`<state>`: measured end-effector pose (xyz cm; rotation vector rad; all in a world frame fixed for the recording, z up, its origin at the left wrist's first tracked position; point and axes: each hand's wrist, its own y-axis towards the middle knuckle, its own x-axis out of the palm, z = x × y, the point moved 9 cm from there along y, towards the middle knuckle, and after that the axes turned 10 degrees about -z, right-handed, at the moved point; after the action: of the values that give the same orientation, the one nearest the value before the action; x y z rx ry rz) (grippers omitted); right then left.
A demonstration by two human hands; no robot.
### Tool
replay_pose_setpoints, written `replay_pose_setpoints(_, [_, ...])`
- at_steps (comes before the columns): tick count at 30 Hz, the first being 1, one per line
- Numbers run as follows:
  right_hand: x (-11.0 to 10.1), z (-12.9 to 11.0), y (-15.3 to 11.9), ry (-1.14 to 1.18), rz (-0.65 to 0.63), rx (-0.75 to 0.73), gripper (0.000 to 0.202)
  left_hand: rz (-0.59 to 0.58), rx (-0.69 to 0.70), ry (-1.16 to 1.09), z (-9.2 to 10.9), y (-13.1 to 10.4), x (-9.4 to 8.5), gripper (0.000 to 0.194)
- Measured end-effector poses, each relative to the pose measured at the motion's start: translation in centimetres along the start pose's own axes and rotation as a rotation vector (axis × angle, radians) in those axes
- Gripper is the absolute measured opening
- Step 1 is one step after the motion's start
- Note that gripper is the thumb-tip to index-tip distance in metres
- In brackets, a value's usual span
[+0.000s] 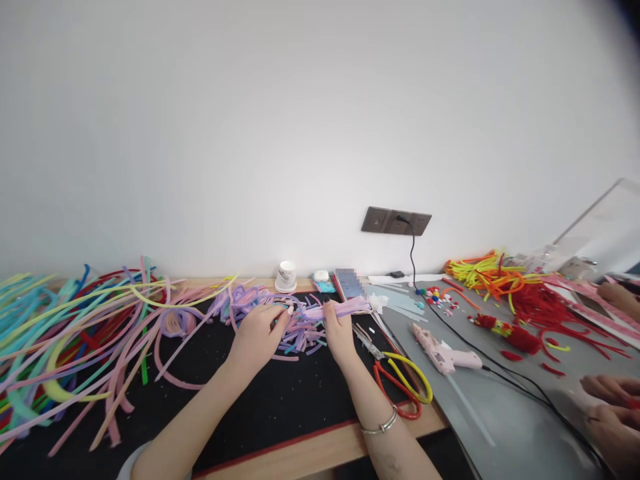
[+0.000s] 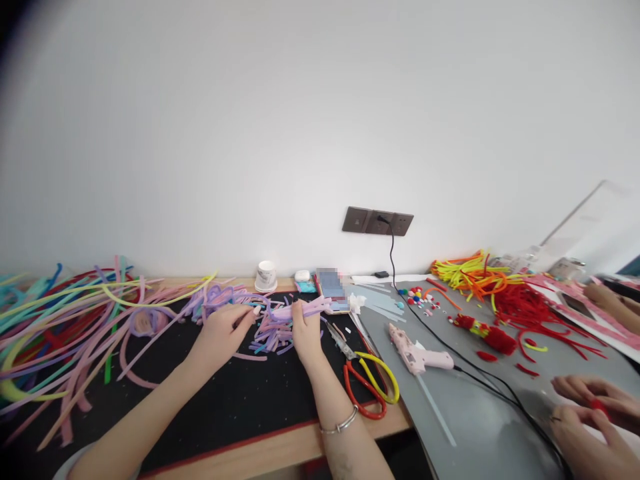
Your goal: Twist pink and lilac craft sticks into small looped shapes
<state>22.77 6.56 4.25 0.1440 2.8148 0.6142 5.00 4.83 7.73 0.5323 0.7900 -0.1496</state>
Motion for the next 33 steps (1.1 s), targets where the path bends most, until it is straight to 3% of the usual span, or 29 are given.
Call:
replay_pose_setpoints(4, [1.1,0.3,-0.2,0.027,-0.069,0.036,0.033,-0.148,-0.127,-0.353,-1.5,-0.1,2.7,0.045])
replay_pose_setpoints(10, [2.6,0.3,-0.4,0.115,-0.202,0.047,0.036,-0.17,-0.248,-0.74,-3.1,-0.7,6.1,0.048])
replay_pose_setpoints(20, [3.8,2.2,-0.4,0.318,-0.362,0.184,0.044,-0.427,-0.249,-0.971,-1.6,-0.7,7.6,0.051])
replay_pose_setpoints(26, [4.7,0.8,-0.9,0.267,-0.555,0.16,0.045,-0.626,-0.318,-1.169,-0.8,-2.1,9.4,0.051])
replay_pose_setpoints(33, [5.6,0.0,-1.4,0.257,-0.682,0.16,0.046,-0.753,-0.303,-1.239,0.5,-2.8,9.2,0.043])
